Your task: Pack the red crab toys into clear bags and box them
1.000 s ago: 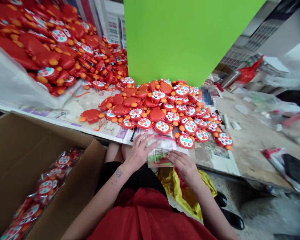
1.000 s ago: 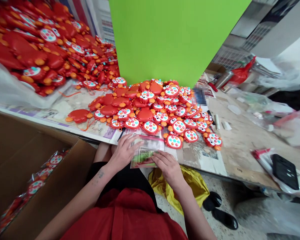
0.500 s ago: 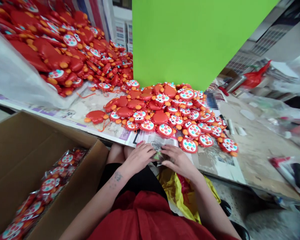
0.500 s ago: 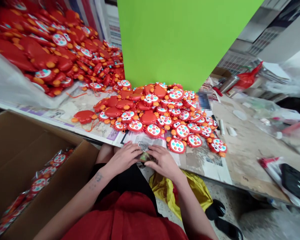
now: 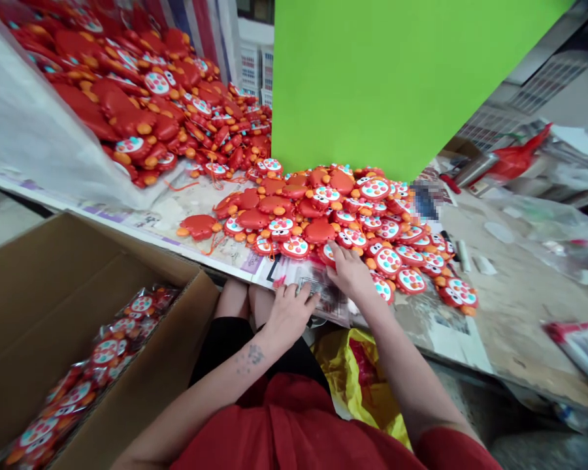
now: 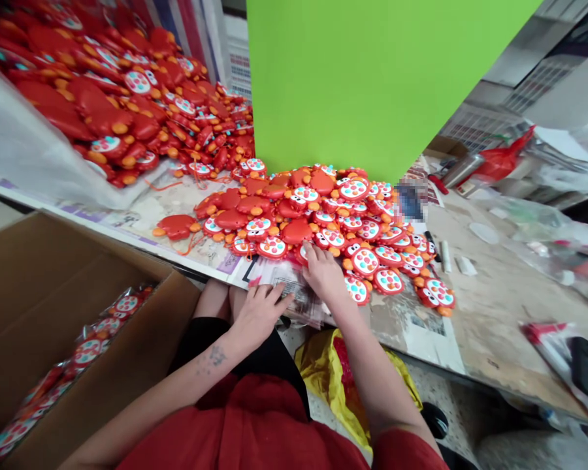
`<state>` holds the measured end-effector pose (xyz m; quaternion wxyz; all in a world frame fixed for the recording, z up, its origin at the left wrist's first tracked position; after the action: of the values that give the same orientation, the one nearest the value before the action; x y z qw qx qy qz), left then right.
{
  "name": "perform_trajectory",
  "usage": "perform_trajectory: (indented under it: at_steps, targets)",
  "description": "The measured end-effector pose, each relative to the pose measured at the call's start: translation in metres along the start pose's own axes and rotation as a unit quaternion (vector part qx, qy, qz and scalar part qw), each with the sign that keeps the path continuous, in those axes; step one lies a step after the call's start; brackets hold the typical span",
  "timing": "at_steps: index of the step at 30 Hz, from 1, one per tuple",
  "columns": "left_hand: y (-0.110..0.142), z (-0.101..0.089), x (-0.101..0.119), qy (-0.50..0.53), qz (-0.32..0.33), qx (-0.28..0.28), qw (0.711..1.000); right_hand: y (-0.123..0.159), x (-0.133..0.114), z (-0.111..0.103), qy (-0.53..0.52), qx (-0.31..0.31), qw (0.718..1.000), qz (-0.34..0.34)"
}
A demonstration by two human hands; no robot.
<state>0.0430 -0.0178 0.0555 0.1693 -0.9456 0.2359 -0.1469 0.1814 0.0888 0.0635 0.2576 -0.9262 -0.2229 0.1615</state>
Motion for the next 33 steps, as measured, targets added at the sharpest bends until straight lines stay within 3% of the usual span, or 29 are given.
perform_trajectory:
  at_steps: [3, 5, 7, 11, 14, 17, 21, 27, 30, 33]
  targets:
    - [-0.003, 0.005, 0.001, -0.004, -0.008, 0.015, 1.000, 0.000, 0.014, -0.020, -0.055, 0.013, 0.997, 0.049]
    - [-0.006, 0.008, 0.002, 0.017, 0.010, 0.021, 1.000, 0.004, 0.029, -0.035, -0.144, 0.058, 0.979, 0.130]
    - [-0.011, 0.007, 0.000, 0.049, 0.018, 0.016, 0.999, 0.014, 0.046, -0.046, -0.274, 0.131, 0.924, 0.232]
    - [-0.030, 0.004, -0.010, 0.090, -0.003, -0.043, 0.995, 0.042, 0.059, -0.052, -0.489, 0.232, 0.760, 0.360]
    - [-0.055, 0.009, -0.018, 0.078, -0.039, -0.061, 0.994, 0.058, 0.052, -0.050, -0.526, 0.249, 0.712, 0.393]
    - [-0.076, 0.022, -0.022, 0.047, -0.081, -0.043, 0.995, 0.067, 0.045, -0.047, -0.529, 0.251, 0.696, 0.416]
    - [-0.087, 0.038, -0.017, 0.016, -0.120, -0.026, 0.992, 0.070, 0.047, -0.049, -0.506, 0.267, 0.702, 0.423]
    - [-0.084, 0.041, -0.013, 0.042, -0.096, 0.008, 0.994, 0.076, 0.060, -0.049, -0.509, 0.286, 0.687, 0.432]
    - [-0.083, 0.043, -0.015, 0.057, -0.078, 0.007, 0.995, 0.081, 0.061, -0.034, -0.537, 0.242, 0.679, 0.438]
    - [-0.081, 0.046, -0.018, 0.060, -0.081, 0.010, 0.995, 0.081, 0.055, -0.011, -0.558, 0.174, 0.691, 0.425]
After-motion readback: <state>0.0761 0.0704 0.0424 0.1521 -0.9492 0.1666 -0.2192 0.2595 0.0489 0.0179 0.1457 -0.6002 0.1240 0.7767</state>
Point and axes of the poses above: each hand's wrist, its own y-axis away from the middle knuckle, its own z-axis out of the palm, x = y × z, the point moved 6 cm from there along -y, towards the middle knuckle, and after that the axes turned 13 degrees about x, right-handed, at the moved point
